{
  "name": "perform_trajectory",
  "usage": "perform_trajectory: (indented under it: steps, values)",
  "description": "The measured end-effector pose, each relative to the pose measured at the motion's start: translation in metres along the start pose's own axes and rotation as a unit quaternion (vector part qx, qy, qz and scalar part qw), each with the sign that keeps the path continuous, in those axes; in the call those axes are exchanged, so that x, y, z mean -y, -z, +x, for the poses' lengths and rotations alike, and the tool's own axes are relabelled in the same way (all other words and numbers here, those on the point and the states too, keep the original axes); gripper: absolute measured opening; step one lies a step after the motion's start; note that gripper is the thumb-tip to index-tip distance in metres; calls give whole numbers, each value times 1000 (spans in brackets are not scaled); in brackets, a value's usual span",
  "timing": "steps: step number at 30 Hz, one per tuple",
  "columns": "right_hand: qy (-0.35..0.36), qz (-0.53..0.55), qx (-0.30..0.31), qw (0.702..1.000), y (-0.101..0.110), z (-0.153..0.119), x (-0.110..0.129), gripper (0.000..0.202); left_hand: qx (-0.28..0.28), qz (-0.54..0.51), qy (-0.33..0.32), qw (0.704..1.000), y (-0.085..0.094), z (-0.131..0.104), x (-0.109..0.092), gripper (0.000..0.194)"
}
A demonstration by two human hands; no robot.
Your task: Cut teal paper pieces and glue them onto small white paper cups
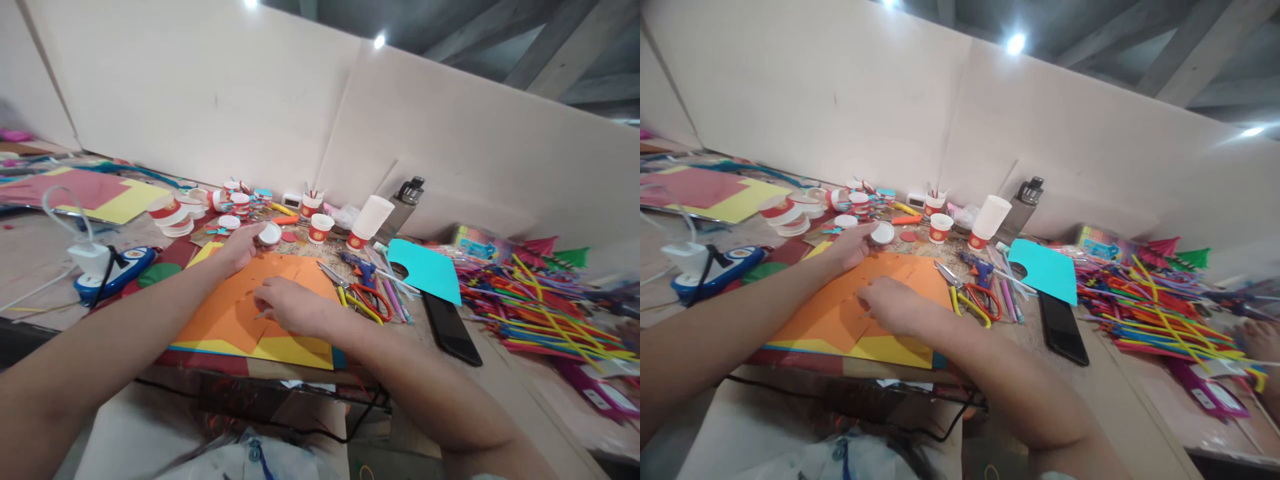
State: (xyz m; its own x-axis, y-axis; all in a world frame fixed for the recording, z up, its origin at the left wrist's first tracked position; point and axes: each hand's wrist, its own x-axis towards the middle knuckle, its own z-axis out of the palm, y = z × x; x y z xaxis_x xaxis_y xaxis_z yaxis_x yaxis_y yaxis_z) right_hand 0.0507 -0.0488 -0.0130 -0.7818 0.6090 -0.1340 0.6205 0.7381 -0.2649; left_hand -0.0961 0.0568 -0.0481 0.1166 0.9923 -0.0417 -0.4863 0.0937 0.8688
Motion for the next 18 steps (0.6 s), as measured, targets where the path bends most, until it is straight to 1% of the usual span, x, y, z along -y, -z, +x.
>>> perform_trajectory:
  steps: [5, 7, 11, 15, 17, 18]
  values:
    - [-27, 26, -21, 999, 11, -3, 3, 24, 1, -33, 14, 999, -1, -1, -2, 23]
    - [-21, 21, -17, 999, 11, -3, 3, 22, -2, -46, 24, 999, -1, 0, -2, 25]
    - [-26, 17, 11, 999, 6, 1, 4, 8, 7, -54, 36, 998, 1, 3, 0, 25]
    - [-29, 5, 25, 999, 6, 1, 7, 9, 13, -51, 42, 998, 2, 3, -1, 24]
    - [-21, 7, 7, 1000, 8, 0, 7, 10, 14, -52, 43, 998, 1, 1, -2, 24]
    - [-21, 10, -13, 1000, 9, -1, 7, 11, 16, -53, 42, 998, 1, 0, -2, 24]
